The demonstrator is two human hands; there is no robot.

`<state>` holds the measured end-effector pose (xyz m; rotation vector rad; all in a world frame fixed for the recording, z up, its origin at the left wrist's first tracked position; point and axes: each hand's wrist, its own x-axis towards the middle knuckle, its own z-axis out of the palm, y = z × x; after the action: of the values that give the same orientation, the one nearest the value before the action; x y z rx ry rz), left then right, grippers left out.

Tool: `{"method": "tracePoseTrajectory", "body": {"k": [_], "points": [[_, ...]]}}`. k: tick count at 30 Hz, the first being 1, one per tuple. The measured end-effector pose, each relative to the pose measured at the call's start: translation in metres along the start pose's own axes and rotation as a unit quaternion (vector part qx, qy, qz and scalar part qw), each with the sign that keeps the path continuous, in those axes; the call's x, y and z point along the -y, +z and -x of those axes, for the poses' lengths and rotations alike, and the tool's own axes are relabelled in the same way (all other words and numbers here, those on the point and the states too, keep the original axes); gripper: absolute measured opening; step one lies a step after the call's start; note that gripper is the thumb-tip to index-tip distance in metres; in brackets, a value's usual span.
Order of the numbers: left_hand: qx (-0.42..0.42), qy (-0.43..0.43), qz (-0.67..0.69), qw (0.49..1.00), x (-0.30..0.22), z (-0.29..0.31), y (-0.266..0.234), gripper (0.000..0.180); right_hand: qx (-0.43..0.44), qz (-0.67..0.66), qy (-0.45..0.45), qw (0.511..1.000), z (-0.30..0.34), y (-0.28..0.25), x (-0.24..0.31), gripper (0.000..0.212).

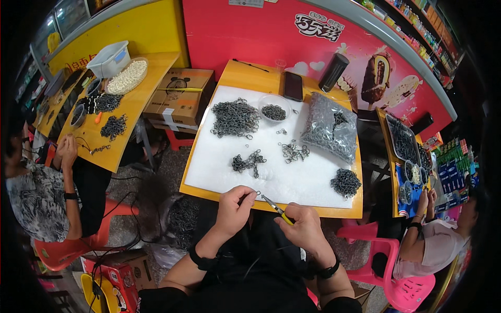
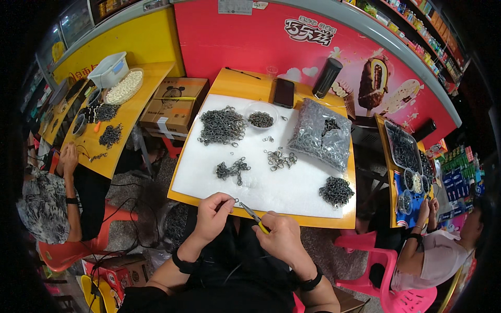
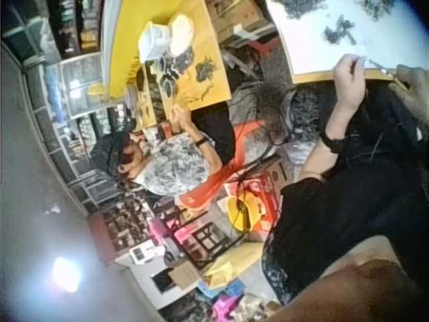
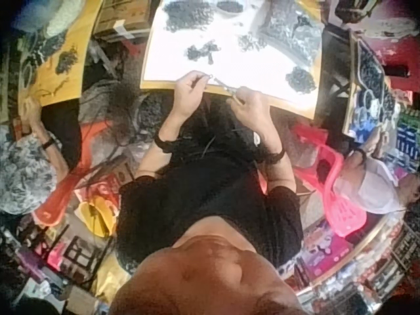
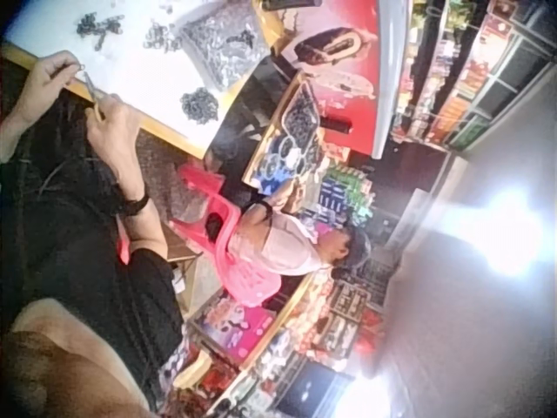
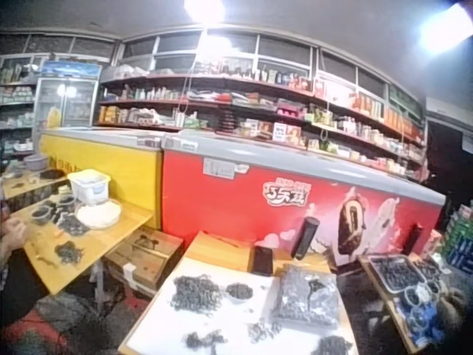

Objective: Manually assemble small metal rings and links into chains using pliers.

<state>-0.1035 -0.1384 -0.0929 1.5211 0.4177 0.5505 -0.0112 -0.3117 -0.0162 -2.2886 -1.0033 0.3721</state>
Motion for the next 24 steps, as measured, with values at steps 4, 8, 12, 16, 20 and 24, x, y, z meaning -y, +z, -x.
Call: {"method": "tracePoseTrajectory", "body": {"k": [4,8,12,16,20,24], "points": [[0.003,0.072,-0.069,0.995,-0.005,0.001,0.003,0.01,0.0,0.012,-0.003,1.0,0.0,0.002,0.0,0.027],[0.007,0.142,-0.126,0.982,-0.005,0.0,0.004,0.006,-0.012,0.035,-0.005,0.999,0.0,0.004,0.002,0.027],[0.003,0.206,-0.2,0.958,-0.013,0.001,0.004,0.003,-0.018,0.027,0.0,0.999,0.0,0.006,0.002,0.027],[-0.006,0.287,-0.313,0.905,-0.009,0.001,0.002,0.005,-0.04,0.0,0.005,0.999,0.001,0.015,0.002,0.028],[0.012,0.257,-0.237,0.937,-0.012,0.002,0.003,0.007,-0.084,-0.051,0.024,0.995,0.008,0.032,-0.002,0.029],[0.045,-0.001,0.136,0.99,-0.001,-0.001,0.008,0.017,-0.128,-0.065,0.003,0.99,0.012,0.042,-0.001,0.03]]}}
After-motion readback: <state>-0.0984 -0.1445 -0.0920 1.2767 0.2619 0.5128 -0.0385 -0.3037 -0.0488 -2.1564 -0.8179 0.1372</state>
